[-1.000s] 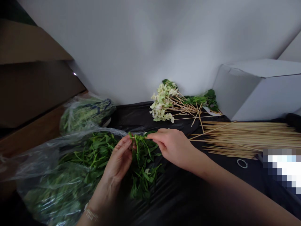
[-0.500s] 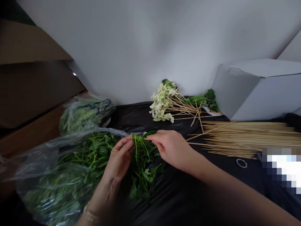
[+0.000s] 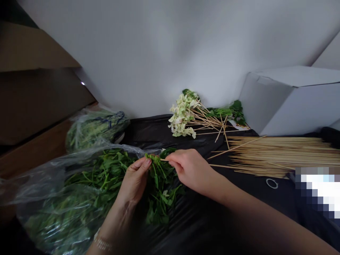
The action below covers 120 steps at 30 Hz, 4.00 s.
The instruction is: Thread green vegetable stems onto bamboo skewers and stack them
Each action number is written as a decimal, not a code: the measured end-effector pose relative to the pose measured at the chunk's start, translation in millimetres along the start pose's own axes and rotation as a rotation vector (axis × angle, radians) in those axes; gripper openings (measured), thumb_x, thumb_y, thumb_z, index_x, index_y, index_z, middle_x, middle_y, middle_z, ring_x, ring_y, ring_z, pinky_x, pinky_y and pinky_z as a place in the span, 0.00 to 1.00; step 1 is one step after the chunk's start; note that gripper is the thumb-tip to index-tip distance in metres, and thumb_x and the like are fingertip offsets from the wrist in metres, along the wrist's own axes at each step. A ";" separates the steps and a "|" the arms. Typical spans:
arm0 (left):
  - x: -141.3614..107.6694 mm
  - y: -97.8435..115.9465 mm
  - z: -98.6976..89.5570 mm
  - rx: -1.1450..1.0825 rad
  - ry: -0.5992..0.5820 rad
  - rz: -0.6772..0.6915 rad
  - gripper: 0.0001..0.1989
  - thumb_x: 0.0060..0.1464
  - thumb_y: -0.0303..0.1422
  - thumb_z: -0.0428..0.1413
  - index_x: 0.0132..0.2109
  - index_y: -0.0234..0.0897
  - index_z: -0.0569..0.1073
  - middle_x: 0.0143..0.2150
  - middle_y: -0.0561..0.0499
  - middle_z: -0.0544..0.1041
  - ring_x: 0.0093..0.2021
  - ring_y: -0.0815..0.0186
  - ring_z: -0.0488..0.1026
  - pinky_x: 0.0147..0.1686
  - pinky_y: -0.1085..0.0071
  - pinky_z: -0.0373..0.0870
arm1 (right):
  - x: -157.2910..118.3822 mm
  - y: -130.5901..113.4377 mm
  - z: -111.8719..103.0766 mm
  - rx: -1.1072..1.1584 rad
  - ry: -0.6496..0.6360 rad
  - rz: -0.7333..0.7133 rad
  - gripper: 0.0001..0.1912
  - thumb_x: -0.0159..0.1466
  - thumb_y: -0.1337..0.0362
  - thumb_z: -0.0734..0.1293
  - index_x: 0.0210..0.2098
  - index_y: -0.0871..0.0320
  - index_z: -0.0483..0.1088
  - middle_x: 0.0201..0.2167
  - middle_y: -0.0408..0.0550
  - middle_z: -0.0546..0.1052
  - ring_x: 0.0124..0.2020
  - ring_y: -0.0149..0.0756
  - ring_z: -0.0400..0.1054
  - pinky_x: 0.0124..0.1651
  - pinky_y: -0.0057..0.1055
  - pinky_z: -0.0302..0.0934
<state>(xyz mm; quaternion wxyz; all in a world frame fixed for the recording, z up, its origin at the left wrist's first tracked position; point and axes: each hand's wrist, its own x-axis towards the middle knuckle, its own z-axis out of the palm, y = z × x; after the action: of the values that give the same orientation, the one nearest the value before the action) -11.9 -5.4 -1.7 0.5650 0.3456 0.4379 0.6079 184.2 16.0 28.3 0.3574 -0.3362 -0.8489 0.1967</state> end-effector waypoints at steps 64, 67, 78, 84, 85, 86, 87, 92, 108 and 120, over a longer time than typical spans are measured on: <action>8.4 3.3 -7.4 -0.001 0.149 0.168 0.15 0.42 0.34 0.69 0.41 0.37 0.81 0.39 0.48 0.83 0.34 0.71 0.78 0.35 0.77 0.73 | 3.3 3.9 -21.7 -0.113 0.150 -0.065 0.15 0.65 0.73 0.62 0.47 0.58 0.75 0.38 0.46 0.80 0.37 0.32 0.74 0.42 0.29 0.66; 6.0 3.9 -4.3 -0.034 0.145 0.134 0.15 0.41 0.33 0.70 0.40 0.37 0.81 0.38 0.48 0.83 0.35 0.70 0.78 0.35 0.78 0.73 | 0.9 2.7 -16.9 -0.114 0.058 -0.057 0.18 0.64 0.75 0.61 0.49 0.56 0.75 0.37 0.45 0.80 0.36 0.32 0.73 0.39 0.30 0.65; 3.9 5.8 -4.4 -0.031 0.159 0.139 0.14 0.40 0.32 0.70 0.38 0.37 0.81 0.35 0.50 0.83 0.33 0.71 0.78 0.33 0.79 0.72 | -1.0 4.4 -9.3 -0.125 -0.007 0.000 0.17 0.66 0.72 0.61 0.49 0.53 0.75 0.37 0.46 0.79 0.36 0.34 0.73 0.39 0.32 0.66; 3.2 6.9 -3.2 -0.018 0.162 0.141 0.14 0.39 0.31 0.70 0.37 0.37 0.81 0.34 0.50 0.83 0.33 0.71 0.78 0.34 0.78 0.71 | -1.3 4.2 -8.8 -0.125 -0.011 0.003 0.17 0.65 0.72 0.61 0.49 0.53 0.75 0.36 0.46 0.79 0.35 0.34 0.73 0.39 0.32 0.65; 3.1 7.0 -3.0 -0.019 0.163 0.139 0.14 0.39 0.31 0.70 0.37 0.36 0.81 0.34 0.50 0.83 0.32 0.71 0.78 0.34 0.78 0.71 | -1.3 4.1 -8.5 -0.125 -0.010 0.003 0.18 0.65 0.73 0.61 0.49 0.53 0.75 0.36 0.46 0.79 0.35 0.34 0.72 0.39 0.32 0.65; 3.0 7.1 -2.9 -0.021 0.165 0.138 0.14 0.39 0.31 0.70 0.36 0.36 0.81 0.33 0.50 0.83 0.32 0.72 0.78 0.34 0.78 0.71 | -1.2 4.1 -8.2 -0.123 -0.009 0.003 0.18 0.65 0.73 0.61 0.49 0.54 0.75 0.36 0.46 0.79 0.35 0.34 0.72 0.39 0.32 0.65; 3.0 7.1 -2.9 -0.023 0.168 0.138 0.14 0.38 0.31 0.70 0.36 0.36 0.81 0.33 0.51 0.83 0.32 0.72 0.77 0.33 0.78 0.71 | -1.2 4.0 -8.0 -0.122 -0.011 0.005 0.18 0.65 0.73 0.61 0.49 0.54 0.75 0.36 0.46 0.79 0.35 0.34 0.72 0.39 0.32 0.65; 4.1 6.9 -3.6 -0.037 0.182 0.151 0.13 0.39 0.31 0.70 0.36 0.36 0.81 0.33 0.50 0.83 0.32 0.72 0.77 0.34 0.78 0.71 | -1.1 4.2 -8.5 -0.090 -0.003 0.004 0.18 0.65 0.73 0.61 0.48 0.55 0.76 0.37 0.45 0.79 0.36 0.34 0.72 0.39 0.32 0.65; 3.3 7.3 -5.5 0.071 0.081 0.061 0.17 0.38 0.32 0.70 0.39 0.35 0.80 0.31 0.52 0.82 0.29 0.71 0.76 0.37 0.74 0.71 | -2.1 8.4 5.0 -0.031 0.025 -0.026 0.19 0.64 0.74 0.60 0.49 0.56 0.76 0.34 0.48 0.79 0.34 0.35 0.73 0.38 0.33 0.66; 3.6 11.8 -13.0 0.323 0.076 0.235 0.23 0.60 0.48 0.51 0.46 0.34 0.78 0.33 0.47 0.82 0.37 0.63 0.77 0.42 0.70 0.69 | 9.3 26.8 -25.4 0.122 0.254 0.252 0.13 0.64 0.65 0.64 0.44 0.58 0.77 0.31 0.47 0.82 0.29 0.35 0.75 0.32 0.33 0.68</action>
<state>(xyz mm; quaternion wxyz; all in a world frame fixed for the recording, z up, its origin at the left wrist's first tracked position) -28.8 -3.5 4.0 0.4103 0.4574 0.5075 0.6041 209.6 43.7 34.3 0.4539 -0.4398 -0.7345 0.2471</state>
